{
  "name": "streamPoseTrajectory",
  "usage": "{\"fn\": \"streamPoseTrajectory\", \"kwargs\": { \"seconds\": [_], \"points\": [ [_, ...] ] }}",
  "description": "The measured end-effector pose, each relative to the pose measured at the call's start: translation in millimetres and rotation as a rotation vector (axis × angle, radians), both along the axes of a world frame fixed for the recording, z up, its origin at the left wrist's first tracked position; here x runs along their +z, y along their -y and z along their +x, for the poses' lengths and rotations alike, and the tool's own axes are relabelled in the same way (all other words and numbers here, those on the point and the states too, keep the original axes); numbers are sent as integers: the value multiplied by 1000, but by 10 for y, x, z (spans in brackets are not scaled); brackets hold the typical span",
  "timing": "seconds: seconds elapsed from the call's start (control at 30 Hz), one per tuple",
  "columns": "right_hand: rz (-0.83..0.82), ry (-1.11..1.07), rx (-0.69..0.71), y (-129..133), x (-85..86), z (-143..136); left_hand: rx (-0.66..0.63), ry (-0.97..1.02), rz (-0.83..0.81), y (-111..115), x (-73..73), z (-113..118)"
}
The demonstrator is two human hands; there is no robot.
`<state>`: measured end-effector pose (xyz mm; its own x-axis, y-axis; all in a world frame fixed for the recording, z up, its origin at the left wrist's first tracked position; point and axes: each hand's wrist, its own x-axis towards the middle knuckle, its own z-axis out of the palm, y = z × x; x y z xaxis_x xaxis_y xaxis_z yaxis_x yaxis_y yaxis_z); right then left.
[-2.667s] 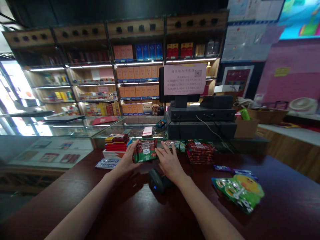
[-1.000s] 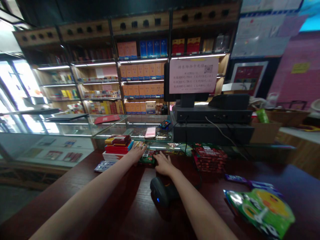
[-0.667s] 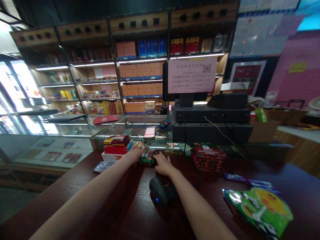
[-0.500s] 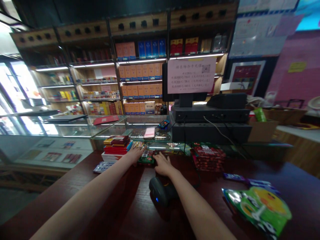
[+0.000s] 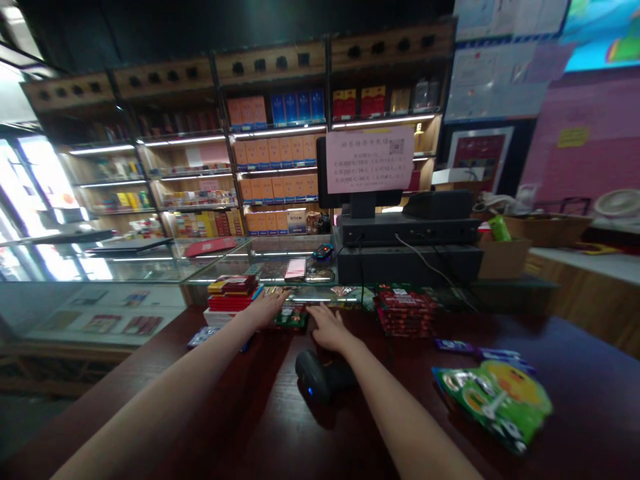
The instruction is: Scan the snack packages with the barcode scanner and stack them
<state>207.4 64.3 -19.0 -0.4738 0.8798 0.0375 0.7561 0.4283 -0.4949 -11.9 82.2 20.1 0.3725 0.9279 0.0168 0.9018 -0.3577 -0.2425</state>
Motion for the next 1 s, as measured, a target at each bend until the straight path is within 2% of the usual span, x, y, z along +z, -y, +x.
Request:
{"fn": "streamPoseTrajectory", "kwargs": {
  "seconds": [0.17, 0.3, 0.6, 0.8, 1.0],
  "points": [
    [108, -28, 9, 135, 66, 185, -64, 14, 68, 188, 165, 146],
    [178, -73, 11, 229, 94, 395, -145, 56, 99, 268, 241, 317],
    [391, -107, -27, 387, 223, 1019, -281, 185, 141, 343, 366, 930],
    [455, -112, -124, 413, 300, 1563, -348, 267, 148, 288, 343, 1395],
    [408, -115, -280, 384, 374, 2035, -366, 356, 148, 220, 243, 1790]
  ]
}}
